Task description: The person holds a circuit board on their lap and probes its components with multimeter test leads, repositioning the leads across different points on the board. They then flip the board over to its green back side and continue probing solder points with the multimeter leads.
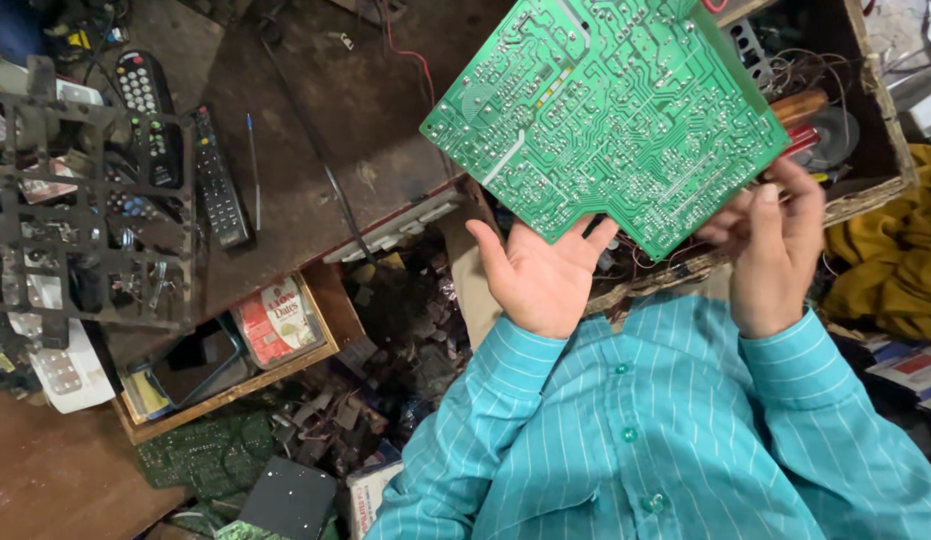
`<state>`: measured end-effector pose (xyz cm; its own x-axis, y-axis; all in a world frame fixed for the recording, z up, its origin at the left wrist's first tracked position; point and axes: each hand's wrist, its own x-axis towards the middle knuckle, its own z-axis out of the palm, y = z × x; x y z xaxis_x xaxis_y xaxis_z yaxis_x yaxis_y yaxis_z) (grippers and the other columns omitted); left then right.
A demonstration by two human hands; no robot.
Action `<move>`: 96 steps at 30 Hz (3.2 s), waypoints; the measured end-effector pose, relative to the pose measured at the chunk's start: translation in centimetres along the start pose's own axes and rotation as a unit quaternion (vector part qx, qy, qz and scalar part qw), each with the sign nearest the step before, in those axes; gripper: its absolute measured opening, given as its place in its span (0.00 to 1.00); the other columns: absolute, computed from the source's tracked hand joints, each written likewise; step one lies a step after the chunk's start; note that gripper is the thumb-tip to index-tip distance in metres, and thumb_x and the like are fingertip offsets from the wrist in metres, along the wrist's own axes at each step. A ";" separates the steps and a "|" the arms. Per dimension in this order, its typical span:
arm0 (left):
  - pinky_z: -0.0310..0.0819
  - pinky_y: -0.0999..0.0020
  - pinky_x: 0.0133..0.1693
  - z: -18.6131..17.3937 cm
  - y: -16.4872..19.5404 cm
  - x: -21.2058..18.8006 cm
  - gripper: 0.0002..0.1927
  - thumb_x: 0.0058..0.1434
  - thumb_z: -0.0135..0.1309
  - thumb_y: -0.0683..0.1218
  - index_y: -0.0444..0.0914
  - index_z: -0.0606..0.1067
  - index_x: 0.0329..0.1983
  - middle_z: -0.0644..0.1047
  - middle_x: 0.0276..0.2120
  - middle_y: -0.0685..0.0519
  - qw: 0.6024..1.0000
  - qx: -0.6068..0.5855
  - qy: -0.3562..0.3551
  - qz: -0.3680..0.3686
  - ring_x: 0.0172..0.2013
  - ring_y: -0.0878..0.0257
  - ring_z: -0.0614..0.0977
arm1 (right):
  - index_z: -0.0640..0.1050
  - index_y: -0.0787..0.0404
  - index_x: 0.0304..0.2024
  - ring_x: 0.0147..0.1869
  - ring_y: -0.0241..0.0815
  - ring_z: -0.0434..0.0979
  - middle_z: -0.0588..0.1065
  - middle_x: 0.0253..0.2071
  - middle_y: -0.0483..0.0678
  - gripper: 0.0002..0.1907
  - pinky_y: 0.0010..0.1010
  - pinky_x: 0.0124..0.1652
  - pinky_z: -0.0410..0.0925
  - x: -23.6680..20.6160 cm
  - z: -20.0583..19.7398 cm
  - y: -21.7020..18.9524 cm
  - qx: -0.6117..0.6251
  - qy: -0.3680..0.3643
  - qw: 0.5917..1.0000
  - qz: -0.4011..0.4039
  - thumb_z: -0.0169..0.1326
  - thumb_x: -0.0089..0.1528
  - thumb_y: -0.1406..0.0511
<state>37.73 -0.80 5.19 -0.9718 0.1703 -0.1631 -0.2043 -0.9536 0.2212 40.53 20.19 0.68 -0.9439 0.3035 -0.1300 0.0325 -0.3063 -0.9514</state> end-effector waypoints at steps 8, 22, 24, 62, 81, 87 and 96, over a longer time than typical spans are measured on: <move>0.47 0.35 0.73 0.3 -0.1 0.4 0.50 0.70 0.31 0.77 0.37 0.52 0.80 0.59 0.75 0.45 1.000 0.003 0.000 0.007 0.73 0.42 0.60 | 0.68 0.61 0.56 0.33 0.39 0.78 0.75 0.37 0.50 0.13 0.28 0.34 0.74 1.1 -0.1 0.7 0.031 0.005 0.996 0.087 0.40 0.82 0.58; 0.47 0.34 0.72 -0.7 0.0 1.7 0.50 0.69 0.32 0.76 0.37 0.51 0.80 0.59 0.74 0.45 1.000 -0.003 0.005 0.002 0.72 0.42 0.60 | 0.69 0.61 0.52 0.34 0.39 0.78 0.74 0.35 0.48 0.16 0.29 0.35 0.75 2.8 0.6 0.1 0.046 -0.020 0.993 0.103 0.39 0.83 0.55; 0.47 0.34 0.72 -1.2 0.0 1.6 0.49 0.69 0.32 0.76 0.37 0.51 0.80 0.59 0.74 0.45 1.000 0.000 0.000 0.003 0.72 0.42 0.60 | 0.69 0.61 0.53 0.34 0.40 0.79 0.75 0.37 0.49 0.17 0.30 0.35 0.75 2.8 0.5 0.1 0.043 -0.025 0.993 0.108 0.39 0.82 0.55; 0.62 0.78 0.29 0.9 7.6 8.5 0.16 0.61 0.68 0.47 0.36 0.72 0.41 0.72 0.29 0.62 0.706 0.579 0.202 0.356 0.28 0.76 0.68 | 0.68 0.61 0.54 0.35 0.42 0.79 0.77 0.38 0.54 0.17 0.34 0.37 0.76 2.9 0.5 0.5 0.038 -0.026 0.993 0.109 0.37 0.82 0.55; 0.66 0.78 0.34 0.2 7.1 8.3 0.14 0.66 0.63 0.42 0.36 0.69 0.46 0.74 0.34 0.60 0.750 0.538 0.155 0.352 0.32 0.76 0.72 | 0.68 0.62 0.54 0.36 0.42 0.79 0.76 0.38 0.53 0.17 0.35 0.37 0.77 3.0 0.1 0.9 0.044 -0.032 0.993 0.102 0.37 0.82 0.55; 0.70 0.77 0.39 -0.8 7.4 8.4 0.11 0.68 0.59 0.40 0.35 0.70 0.48 0.74 0.37 0.58 0.798 0.487 0.123 0.332 0.36 0.74 0.74 | 0.68 0.63 0.55 0.35 0.43 0.80 0.77 0.38 0.54 0.18 0.34 0.37 0.76 3.1 -0.1 0.9 0.051 -0.039 0.992 0.107 0.37 0.82 0.55; 0.70 0.71 0.54 -2.9 8.0 9.7 0.20 0.69 0.57 0.42 0.34 0.63 0.60 0.75 0.48 0.48 0.899 0.328 0.099 0.272 0.49 0.67 0.76 | 0.69 0.63 0.55 0.36 0.44 0.81 0.77 0.39 0.55 0.18 0.34 0.37 0.77 3.2 -0.2 1.0 0.049 -0.041 0.992 0.110 0.37 0.82 0.55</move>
<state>27.05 -7.48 2.63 -0.9220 -0.3870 -0.0130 0.2067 -0.5201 0.8287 37.63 20.97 -0.75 -0.9411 0.1468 -0.3047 0.2125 -0.4441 -0.8704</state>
